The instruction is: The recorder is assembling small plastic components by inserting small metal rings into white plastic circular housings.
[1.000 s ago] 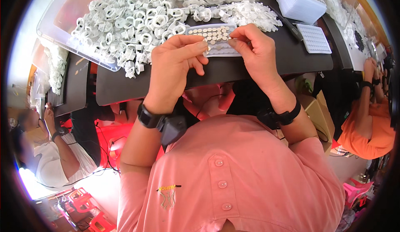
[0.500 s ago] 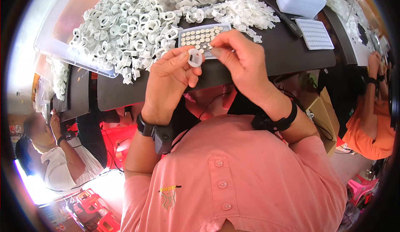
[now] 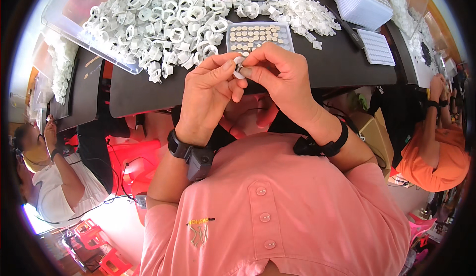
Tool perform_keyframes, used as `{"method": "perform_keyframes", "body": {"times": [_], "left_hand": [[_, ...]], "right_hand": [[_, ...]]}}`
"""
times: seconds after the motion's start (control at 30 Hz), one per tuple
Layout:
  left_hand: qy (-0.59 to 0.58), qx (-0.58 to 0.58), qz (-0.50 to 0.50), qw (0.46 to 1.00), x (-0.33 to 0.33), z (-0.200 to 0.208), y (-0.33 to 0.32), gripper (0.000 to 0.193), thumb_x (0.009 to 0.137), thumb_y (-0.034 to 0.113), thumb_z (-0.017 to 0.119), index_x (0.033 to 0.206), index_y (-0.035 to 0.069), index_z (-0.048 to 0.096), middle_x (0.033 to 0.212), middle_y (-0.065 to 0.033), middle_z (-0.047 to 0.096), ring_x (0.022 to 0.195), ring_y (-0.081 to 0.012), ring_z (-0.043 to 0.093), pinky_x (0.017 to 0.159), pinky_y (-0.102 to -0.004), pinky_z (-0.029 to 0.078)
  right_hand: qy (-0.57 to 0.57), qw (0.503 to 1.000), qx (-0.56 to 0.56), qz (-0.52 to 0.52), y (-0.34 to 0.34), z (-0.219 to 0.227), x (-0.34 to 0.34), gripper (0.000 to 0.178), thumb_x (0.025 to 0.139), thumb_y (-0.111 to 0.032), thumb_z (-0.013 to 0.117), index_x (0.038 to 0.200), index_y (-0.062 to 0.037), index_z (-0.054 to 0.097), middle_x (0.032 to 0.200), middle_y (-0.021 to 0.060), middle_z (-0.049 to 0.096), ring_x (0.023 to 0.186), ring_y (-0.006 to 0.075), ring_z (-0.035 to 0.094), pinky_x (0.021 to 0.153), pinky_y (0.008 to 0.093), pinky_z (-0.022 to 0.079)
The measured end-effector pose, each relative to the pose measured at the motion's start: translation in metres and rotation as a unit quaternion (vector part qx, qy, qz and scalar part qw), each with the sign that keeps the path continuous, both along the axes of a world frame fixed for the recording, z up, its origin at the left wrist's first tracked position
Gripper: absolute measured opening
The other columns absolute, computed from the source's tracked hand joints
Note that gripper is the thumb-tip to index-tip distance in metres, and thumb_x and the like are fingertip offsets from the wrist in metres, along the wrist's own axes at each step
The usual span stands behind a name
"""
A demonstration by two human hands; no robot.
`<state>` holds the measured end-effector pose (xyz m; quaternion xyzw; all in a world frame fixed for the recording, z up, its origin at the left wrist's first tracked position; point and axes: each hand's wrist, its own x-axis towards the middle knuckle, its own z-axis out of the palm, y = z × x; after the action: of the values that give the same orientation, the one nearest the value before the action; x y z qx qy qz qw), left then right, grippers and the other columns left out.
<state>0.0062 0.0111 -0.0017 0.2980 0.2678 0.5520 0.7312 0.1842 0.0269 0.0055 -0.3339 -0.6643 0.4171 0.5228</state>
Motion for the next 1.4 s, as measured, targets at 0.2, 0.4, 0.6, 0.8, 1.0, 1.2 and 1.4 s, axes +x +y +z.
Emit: {"method": "perform_keyframes", "body": {"times": [0.2, 0.4, 0.6, 0.8, 1.0, 1.2, 1.4], "left_hand": [[0.008, 0.021, 0.018, 1.000, 0.001, 0.000, -0.006, 0.023, 0.097, 0.010, 0.063, 0.113, -0.006, 0.063, 0.095, -0.0132, 0.067, 0.075, -0.0191, 0.066, 0.056, -0.0278, 0.050], [0.010, 0.027, 0.012, 0.999, -0.002, -0.006, -0.008, 0.027, 0.099, 0.014, 0.058, 0.119, -0.004, 0.061, 0.095, -0.0119, 0.066, 0.075, -0.0188, 0.065, 0.052, -0.0265, 0.047], [-0.014, 0.010, -0.008, 1.000, -0.006, -0.005, -0.002, 0.027, 0.100, 0.015, 0.057, 0.120, -0.004, 0.060, 0.095, -0.0111, 0.066, 0.075, -0.0192, 0.066, 0.051, -0.0268, 0.047], [-0.023, 0.014, -0.021, 0.999, -0.008, -0.008, -0.003, 0.027, 0.100, 0.014, 0.057, 0.119, -0.004, 0.061, 0.095, -0.0112, 0.067, 0.074, -0.0199, 0.066, 0.050, -0.0274, 0.047], [-0.034, 0.018, -0.037, 0.999, -0.008, -0.006, -0.004, 0.025, 0.099, 0.011, 0.058, 0.117, -0.006, 0.061, 0.095, -0.0133, 0.067, 0.073, -0.0206, 0.066, 0.053, -0.0285, 0.049], [-0.032, 0.018, -0.046, 0.998, -0.008, -0.004, -0.003, 0.023, 0.098, 0.009, 0.059, 0.115, -0.007, 0.062, 0.095, -0.0150, 0.067, 0.074, -0.0208, 0.066, 0.055, -0.0289, 0.050], [-0.025, 0.014, -0.045, 0.999, -0.007, -0.005, -0.003, 0.023, 0.099, 0.009, 0.059, 0.115, -0.007, 0.062, 0.097, -0.0153, 0.067, 0.075, -0.0210, 0.066, 0.056, -0.0288, 0.050]], "right_hand": [[0.043, 0.979, -0.192, 0.052, -0.001, 0.019, 0.000, 0.009, 0.084, 0.001, 0.072, 0.082, -0.0021, 0.063, 0.074, 0.0012, 0.065, 0.066, 0.0066, 0.057, 0.059, 0.0228, 0.045], [0.065, 0.981, -0.165, 0.078, -0.002, 0.017, -0.003, 0.009, 0.085, -0.003, 0.072, 0.082, -0.0027, 0.064, 0.074, 0.0009, 0.065, 0.066, 0.0054, 0.056, 0.058, 0.0218, 0.043], [0.021, 0.983, -0.179, 0.044, -0.011, 0.025, -0.004, 0.005, 0.088, -0.001, 0.069, 0.088, -0.0012, 0.064, 0.080, 0.0033, 0.068, 0.072, 0.0063, 0.061, 0.065, 0.0225, 0.048], [0.039, 0.989, -0.114, 0.086, -0.012, 0.017, -0.004, 0.004, 0.091, -0.001, 0.067, 0.092, 0.0009, 0.063, 0.079, 0.0037, 0.068, 0.079, 0.0093, 0.066, 0.076, 0.0247, 0.054], [0.026, 0.989, -0.109, 0.094, -0.013, 0.013, 0.001, 0.005, 0.091, -0.001, 0.066, 0.092, 0.0007, 0.062, 0.082, 0.0054, 0.070, 0.079, 0.0095, 0.068, 0.074, 0.0244, 0.054], [-0.002, 0.991, -0.091, 0.101, -0.012, 0.012, 0.006, 0.005, 0.091, 0.000, 0.066, 0.093, 0.0010, 0.061, 0.082, 0.0048, 0.069, 0.079, 0.0089, 0.067, 0.072, 0.0246, 0.054], [-0.122, 0.987, 0.096, -0.040, -0.011, 0.000, 0.000, 0.009, 0.086, 0.001, 0.065, 0.092, -0.0032, 0.060, 0.079, 0.0088, 0.067, 0.070, 0.0214, 0.068, 0.061, 0.0284, 0.052]]}}
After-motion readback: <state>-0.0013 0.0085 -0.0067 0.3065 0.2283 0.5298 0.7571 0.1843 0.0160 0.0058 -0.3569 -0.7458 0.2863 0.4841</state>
